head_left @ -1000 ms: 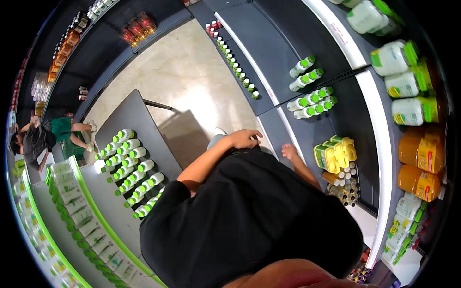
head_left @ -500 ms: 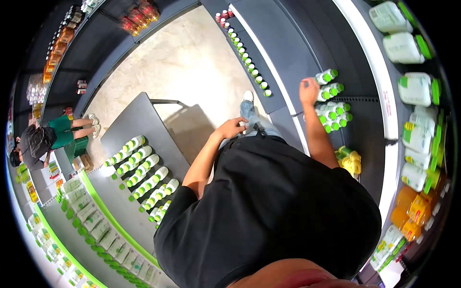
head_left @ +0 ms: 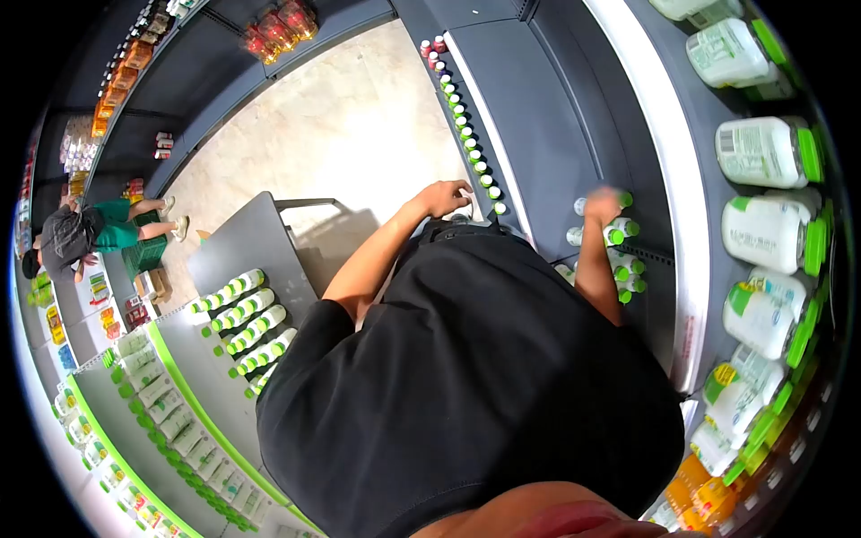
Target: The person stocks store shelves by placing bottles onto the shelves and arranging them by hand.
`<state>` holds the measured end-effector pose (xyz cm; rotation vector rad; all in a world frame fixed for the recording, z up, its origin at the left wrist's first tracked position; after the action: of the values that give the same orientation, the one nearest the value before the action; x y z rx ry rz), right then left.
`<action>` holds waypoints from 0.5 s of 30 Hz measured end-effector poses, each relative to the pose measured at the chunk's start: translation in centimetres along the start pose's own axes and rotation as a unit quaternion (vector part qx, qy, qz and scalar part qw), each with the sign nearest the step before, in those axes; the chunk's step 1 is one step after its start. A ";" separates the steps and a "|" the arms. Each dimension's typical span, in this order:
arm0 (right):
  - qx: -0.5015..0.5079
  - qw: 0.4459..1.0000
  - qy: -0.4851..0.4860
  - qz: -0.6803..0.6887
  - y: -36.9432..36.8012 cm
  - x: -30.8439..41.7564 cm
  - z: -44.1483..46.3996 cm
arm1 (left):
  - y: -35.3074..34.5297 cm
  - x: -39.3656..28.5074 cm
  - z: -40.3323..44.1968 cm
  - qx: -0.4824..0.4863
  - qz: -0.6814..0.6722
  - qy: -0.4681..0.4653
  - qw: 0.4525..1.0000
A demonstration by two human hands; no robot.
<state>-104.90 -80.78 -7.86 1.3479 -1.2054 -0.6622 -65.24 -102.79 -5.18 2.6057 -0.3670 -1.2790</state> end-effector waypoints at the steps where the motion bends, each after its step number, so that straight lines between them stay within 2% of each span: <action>1: -0.055 0.998 0.030 0.027 0.6 -0.6 -0.6 | 0.5 -1.1 0.7 -0.002 0.001 -0.014 1.000; 3: -0.080 0.991 0.032 0.106 0.7 -1.7 -1.3 | 0.7 -3.0 2.0 -0.004 -0.016 -0.039 0.999; 4: -0.078 0.990 0.015 0.117 0.6 -2.4 -1.3 | 0.0 -3.3 3.0 0.045 -0.077 -0.030 0.996; 5: -0.077 0.989 -0.004 0.128 0.4 -3.0 -1.3 | -0.8 -2.9 4.8 0.026 -0.062 -0.073 0.995; 7: -0.062 0.988 -0.024 0.137 -0.1 -3.6 -1.5 | -3.0 -2.8 6.9 0.072 -0.029 -0.053 0.996; 9: -0.038 0.990 -0.025 0.133 -0.4 -3.1 -2.0 | -3.7 -4.0 7.5 0.137 0.000 -0.080 0.987; 13: 0.007 0.993 0.036 0.109 -1.1 -0.6 -2.3 | -1.3 -5.4 9.1 0.137 -0.007 -0.055 0.989; 15: 0.058 0.991 0.023 0.118 -1.8 1.0 -3.3 | -0.2 -6.0 10.2 0.105 0.026 -0.025 0.994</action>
<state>-101.09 -80.84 -8.70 1.2833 -1.3574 -0.3965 -76.87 -101.54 -6.83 2.7175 -0.6070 -1.3570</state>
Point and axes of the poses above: each hand's wrist, its own z-axis towards the middle knuckle, its own y-axis out of the back of the hand, x = y × z, the point moved 9 cm from there along z, towards the middle knuckle, and after that the axes turned 15 degrees about x, right-handed, at the moved point
